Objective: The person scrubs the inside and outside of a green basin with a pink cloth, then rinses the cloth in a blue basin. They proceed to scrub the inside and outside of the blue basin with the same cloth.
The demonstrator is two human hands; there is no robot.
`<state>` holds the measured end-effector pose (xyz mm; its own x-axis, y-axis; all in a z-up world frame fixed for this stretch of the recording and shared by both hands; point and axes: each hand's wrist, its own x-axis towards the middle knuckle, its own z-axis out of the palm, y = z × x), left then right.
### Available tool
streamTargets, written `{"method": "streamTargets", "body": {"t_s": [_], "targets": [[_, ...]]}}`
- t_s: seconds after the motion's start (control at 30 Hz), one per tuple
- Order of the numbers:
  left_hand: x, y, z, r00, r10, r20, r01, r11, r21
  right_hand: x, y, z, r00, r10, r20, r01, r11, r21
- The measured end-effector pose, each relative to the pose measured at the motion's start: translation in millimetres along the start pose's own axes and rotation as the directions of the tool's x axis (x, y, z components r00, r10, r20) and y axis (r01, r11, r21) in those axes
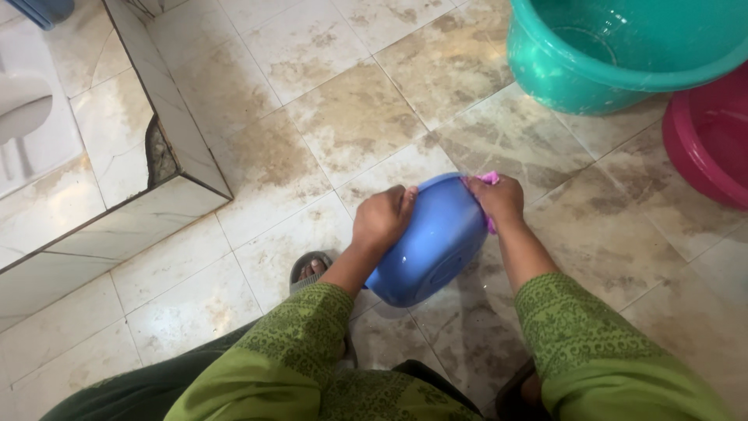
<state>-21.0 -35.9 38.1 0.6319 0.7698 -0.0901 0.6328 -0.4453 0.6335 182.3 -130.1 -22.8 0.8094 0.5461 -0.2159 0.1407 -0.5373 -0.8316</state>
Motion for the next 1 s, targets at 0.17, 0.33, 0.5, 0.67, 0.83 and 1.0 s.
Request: {"method": "streamTargets", "body": {"t_s": [0.17, 0.33, 0.5, 0.67, 0.83, 1.0], "targets": [[4.2, 4.0, 0.8, 0.998, -0.062, 0.017, 0.061, 0.998, 0.029, -20.7, -25.6, 14.0, 0.954, -0.295, -0.048, 0.271, 0.921, -0.281], [3.1, -6.6, -2.4, 1.0, -0.016, -0.003, 0.016, 1.0, -0.008, -25.6, -27.3, 12.8, 0.938, -0.344, 0.042, 0.347, 0.927, -0.143], [0.6, -10.2, -3.9, 1.0, 0.002, 0.018, -0.002, 1.0, 0.006, 10.5, 14.0, -0.5, 0.955, 0.263, 0.14, -0.287, 0.94, 0.185], [2.2, -16.7, -0.2, 1.0, -0.013, -0.022, 0.012, 1.0, -0.013, -21.2, -19.9, 32.4, 0.871, -0.491, 0.019, 0.49, 0.871, 0.049], [1.9, -22.8, -2.2, 1.0, -0.012, -0.016, 0.012, 1.0, -0.028, -36.5, -30.5, 32.1, 0.803, -0.596, -0.027, 0.587, 0.797, -0.142], [-6.3, -18.5, -1.2, 1.0, 0.018, -0.021, -0.018, 1.0, -0.021, 11.8, 19.3, 6.2, 0.992, 0.078, 0.101, -0.104, 0.956, 0.274]]}}
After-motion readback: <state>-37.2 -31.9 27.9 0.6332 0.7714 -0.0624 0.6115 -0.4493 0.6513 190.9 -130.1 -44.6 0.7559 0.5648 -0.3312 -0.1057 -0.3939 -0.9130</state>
